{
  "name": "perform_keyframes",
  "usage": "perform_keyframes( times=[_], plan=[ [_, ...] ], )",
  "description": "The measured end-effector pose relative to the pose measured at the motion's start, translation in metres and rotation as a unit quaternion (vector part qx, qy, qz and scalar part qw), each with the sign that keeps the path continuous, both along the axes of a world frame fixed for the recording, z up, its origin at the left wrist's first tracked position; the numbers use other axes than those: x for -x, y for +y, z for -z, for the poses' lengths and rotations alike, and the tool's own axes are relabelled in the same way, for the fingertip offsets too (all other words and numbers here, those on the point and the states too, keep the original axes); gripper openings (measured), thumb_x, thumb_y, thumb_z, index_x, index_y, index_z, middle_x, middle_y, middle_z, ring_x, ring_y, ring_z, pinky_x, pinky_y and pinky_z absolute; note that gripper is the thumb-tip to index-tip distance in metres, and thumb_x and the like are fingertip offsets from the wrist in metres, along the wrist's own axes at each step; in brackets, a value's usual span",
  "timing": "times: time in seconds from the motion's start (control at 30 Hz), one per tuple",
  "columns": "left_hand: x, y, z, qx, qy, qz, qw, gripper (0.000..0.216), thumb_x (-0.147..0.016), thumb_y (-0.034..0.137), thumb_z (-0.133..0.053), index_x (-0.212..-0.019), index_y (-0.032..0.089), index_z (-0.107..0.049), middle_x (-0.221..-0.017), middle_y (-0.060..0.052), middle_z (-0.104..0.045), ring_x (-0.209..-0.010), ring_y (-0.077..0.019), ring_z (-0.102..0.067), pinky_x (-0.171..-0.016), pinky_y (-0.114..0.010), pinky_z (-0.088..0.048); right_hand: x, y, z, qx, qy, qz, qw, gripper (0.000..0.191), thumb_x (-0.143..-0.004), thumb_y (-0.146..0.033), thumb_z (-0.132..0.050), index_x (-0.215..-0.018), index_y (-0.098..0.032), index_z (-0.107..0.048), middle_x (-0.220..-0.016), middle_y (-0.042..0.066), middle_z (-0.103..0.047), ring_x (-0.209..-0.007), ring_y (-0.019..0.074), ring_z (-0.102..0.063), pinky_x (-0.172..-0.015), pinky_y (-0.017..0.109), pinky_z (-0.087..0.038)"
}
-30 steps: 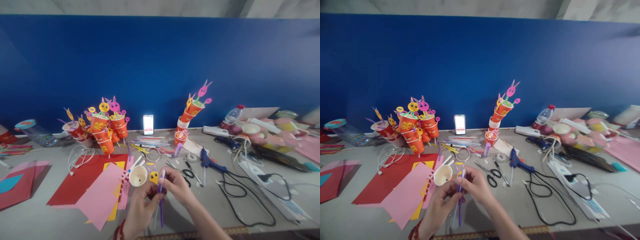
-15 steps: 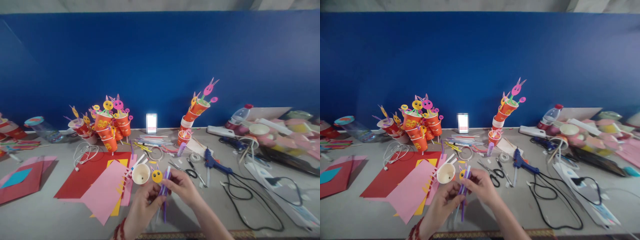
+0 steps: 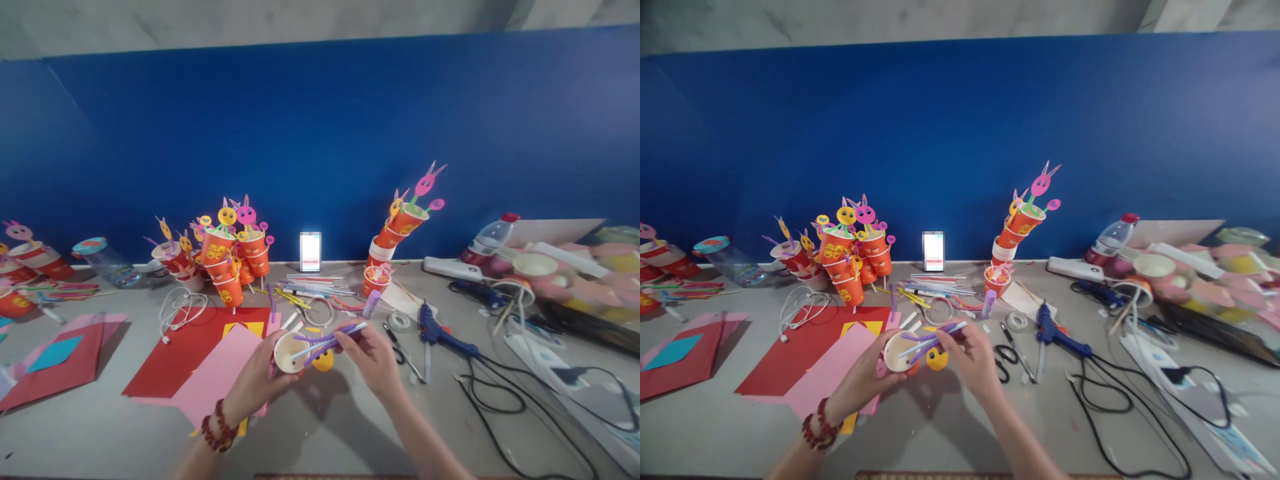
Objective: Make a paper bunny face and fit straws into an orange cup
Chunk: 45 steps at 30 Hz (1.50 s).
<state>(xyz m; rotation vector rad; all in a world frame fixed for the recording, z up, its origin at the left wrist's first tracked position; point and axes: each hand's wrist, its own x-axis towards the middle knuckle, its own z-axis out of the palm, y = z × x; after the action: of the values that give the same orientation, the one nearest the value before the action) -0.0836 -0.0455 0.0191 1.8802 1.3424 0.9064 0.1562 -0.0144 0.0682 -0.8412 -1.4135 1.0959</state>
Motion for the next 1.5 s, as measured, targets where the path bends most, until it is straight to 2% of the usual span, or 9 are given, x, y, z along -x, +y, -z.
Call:
perform_keyframes(
  times=[0.1,0.23,0.3,0.43,0.6,0.8,1.13,1.33,1.5],
  plan=[
    [-0.007,-0.005,-0.009,-0.01,-0.008,0.011,1.0,0.062,-0.077,0.014,-0.068,-0.132,0.025,-0.041,-0.13,-0.011,-0.056,-0.118,-0.0291,-0.058,-0.101,-0.047,-0.047,0.0,-0.003,-0.003,-0.04,-0.087,-0.018,0.995,0.022,-0.093,-0.038,-0.061,-0.088,-0.018,-0.068,-0.08,0.005,-0.07,-0.066,0.0171,-0.068,-0.059,0.025,-0.055],
    [-0.007,-0.011,-0.019,-0.047,0.005,0.053,0.997,0.075,-0.071,0.002,-0.061,-0.137,0.026,-0.035,-0.137,-0.011,-0.048,-0.13,-0.0298,-0.047,-0.11,-0.049,-0.039,-0.009,-0.012,-0.014,-0.095,-0.165,-0.019,0.981,0.018,-0.095,-0.035,-0.058,-0.092,-0.02,-0.068,-0.083,0.006,-0.072,-0.069,0.0182,-0.068,-0.062,0.026,-0.054],
    [-0.006,-0.012,-0.02,-0.052,0.005,0.077,0.996,0.08,-0.069,-0.001,-0.06,-0.139,0.027,-0.033,-0.14,-0.011,-0.045,-0.134,-0.0301,-0.041,-0.112,-0.05,-0.035,-0.012,-0.015,-0.02,-0.131,-0.197,-0.027,0.971,0.013,-0.095,-0.032,-0.06,-0.095,-0.021,-0.068,-0.083,0.006,-0.073,-0.072,0.0191,-0.069,-0.066,0.027,-0.053],
    [-0.006,-0.012,-0.017,-0.048,-0.001,0.105,0.993,0.083,-0.07,0.0,-0.061,-0.141,0.027,-0.03,-0.141,-0.011,-0.043,-0.135,-0.0312,-0.039,-0.112,-0.051,-0.034,-0.012,-0.017,-0.03,-0.179,-0.217,-0.086,0.956,0.008,-0.094,-0.025,-0.063,-0.099,-0.022,-0.068,-0.089,0.006,-0.074,-0.079,0.0193,-0.068,-0.073,0.028,-0.052],
    [-0.009,-0.015,-0.016,-0.039,-0.023,0.107,0.993,0.083,-0.071,0.001,-0.063,-0.142,0.028,-0.029,-0.142,-0.011,-0.043,-0.135,-0.0311,-0.041,-0.112,-0.05,-0.034,-0.01,-0.015,-0.034,-0.202,-0.228,-0.113,0.946,0.009,-0.095,-0.025,-0.061,-0.1,-0.021,-0.067,-0.087,0.006,-0.072,-0.079,0.0192,-0.066,-0.073,0.029,-0.05],
    [-0.011,-0.017,-0.018,-0.036,-0.048,0.1,0.993,0.083,-0.071,0.004,-0.066,-0.143,0.027,-0.031,-0.142,-0.012,-0.044,-0.133,-0.0319,-0.043,-0.111,-0.049,-0.037,-0.01,-0.021,-0.034,-0.157,-0.278,-0.085,0.944,0.012,-0.097,-0.029,-0.057,-0.1,-0.022,-0.065,-0.085,0.004,-0.072,-0.072,0.0174,-0.065,-0.067,0.027,-0.048],
    [-0.012,-0.018,-0.017,-0.025,-0.075,0.1,0.992,0.08,-0.072,0.009,-0.068,-0.142,0.026,-0.034,-0.142,-0.012,-0.046,-0.131,-0.0321,-0.046,-0.109,-0.049,-0.039,-0.008,-0.024,-0.038,-0.212,-0.248,-0.103,0.94,0.013,-0.098,-0.028,-0.055,-0.102,-0.023,-0.066,-0.089,0.006,-0.075,-0.078,0.0197,-0.069,-0.072,0.028,-0.05],
    [-0.013,-0.018,-0.017,-0.019,-0.07,0.109,0.991,0.085,-0.071,0.006,-0.068,-0.143,0.03,-0.03,-0.143,-0.009,-0.044,-0.132,-0.0296,-0.044,-0.111,-0.047,-0.037,-0.008,-0.023,-0.036,-0.228,-0.222,-0.108,0.942,0.012,-0.096,-0.027,-0.059,-0.104,-0.023,-0.068,-0.09,0.007,-0.076,-0.083,0.0209,-0.071,-0.074,0.028,-0.052],
    [-0.013,-0.017,-0.018,-0.019,-0.071,0.105,0.992,0.085,-0.071,0.007,-0.071,-0.142,0.03,-0.031,-0.141,-0.009,-0.046,-0.131,-0.0291,-0.046,-0.11,-0.046,-0.039,-0.01,-0.02,-0.034,-0.206,-0.175,-0.141,0.952,0.012,-0.095,-0.025,-0.061,-0.104,-0.023,-0.069,-0.09,0.007,-0.075,-0.085,0.0207,-0.07,-0.077,0.03,-0.053]
  ],
)
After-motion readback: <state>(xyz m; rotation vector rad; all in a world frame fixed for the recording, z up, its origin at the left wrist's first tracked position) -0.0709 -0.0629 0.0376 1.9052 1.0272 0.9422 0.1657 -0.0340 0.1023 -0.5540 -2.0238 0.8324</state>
